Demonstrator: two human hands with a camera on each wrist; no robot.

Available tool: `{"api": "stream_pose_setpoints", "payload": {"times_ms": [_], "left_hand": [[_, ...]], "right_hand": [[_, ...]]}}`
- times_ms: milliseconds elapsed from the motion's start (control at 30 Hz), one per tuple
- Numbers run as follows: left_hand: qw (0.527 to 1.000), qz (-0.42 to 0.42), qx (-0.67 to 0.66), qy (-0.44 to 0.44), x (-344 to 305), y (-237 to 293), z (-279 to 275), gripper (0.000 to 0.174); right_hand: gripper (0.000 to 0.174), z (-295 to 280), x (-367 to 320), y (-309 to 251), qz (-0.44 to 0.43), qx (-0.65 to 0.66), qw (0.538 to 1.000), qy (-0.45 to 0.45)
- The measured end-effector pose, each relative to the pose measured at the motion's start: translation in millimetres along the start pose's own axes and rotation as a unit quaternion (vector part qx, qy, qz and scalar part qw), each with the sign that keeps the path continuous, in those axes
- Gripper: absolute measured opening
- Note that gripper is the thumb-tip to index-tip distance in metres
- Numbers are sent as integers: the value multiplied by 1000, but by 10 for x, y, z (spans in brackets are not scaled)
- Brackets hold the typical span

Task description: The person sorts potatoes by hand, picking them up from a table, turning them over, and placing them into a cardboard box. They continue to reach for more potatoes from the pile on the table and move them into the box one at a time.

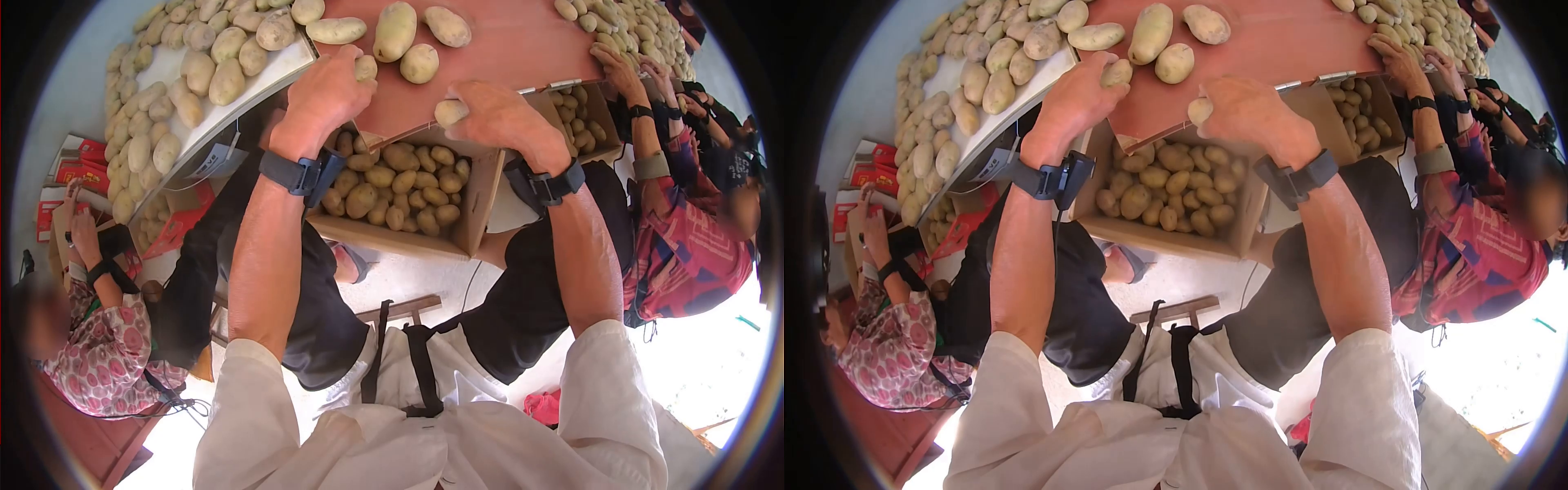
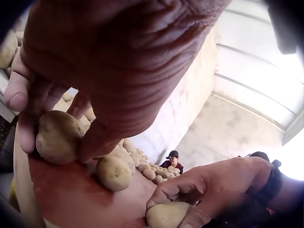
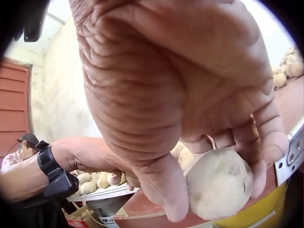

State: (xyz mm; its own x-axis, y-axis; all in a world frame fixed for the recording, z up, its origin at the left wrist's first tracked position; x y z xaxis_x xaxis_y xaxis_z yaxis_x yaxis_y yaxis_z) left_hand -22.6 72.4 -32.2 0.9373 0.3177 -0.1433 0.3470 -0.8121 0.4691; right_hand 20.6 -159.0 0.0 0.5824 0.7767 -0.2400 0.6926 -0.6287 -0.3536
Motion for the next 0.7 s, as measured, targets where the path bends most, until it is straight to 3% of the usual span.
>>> {"api": "stream_pose_setpoints", "payload": {"times_ms": [33,133,267,367,467,567,633,700], "left_hand": [[1000,-4,6,-3,-14,4,-11,54],[1000,-11,20,-6,-55,19,-34,54],[999,-23,42,-22,-95,50,-51,54],[998,-31,38,-24,-152,74,-64,54],[998,-39,26,-34,-215,79,-57,54],[997,-46,25,-53,-344,120,-65,53],[998,-30,14,-60,-452,155,-93,52],[998,-12,3,-69,-518,184,-105,51]], "right_hand": [[47,-6,-22,-26,-8,4,1000,4],[46,27,-104,-55,-57,43,996,-45],[43,108,-208,-113,-60,65,993,-75],[42,109,-207,-54,-63,5,997,-52],[44,86,-204,-18,8,-45,992,-114],[40,109,-256,31,22,-39,998,-46],[37,108,-265,63,-38,8,998,45],[36,96,-253,120,-31,15,998,56]]}}
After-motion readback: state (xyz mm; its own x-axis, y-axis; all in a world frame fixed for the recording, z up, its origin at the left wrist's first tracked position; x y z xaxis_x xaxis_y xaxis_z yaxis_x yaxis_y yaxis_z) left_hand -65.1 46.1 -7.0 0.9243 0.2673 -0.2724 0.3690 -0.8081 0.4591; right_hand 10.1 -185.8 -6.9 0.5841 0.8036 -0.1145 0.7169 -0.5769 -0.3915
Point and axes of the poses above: each hand's wrist, its own x-axis towards the middle knuckle, its own z-axis out of the palm, y = z × x, the point moved 4 cm from there along x, towards the middle knuckle, and after that the axes turned 12 degrees about -z, right-handed, at the moved point
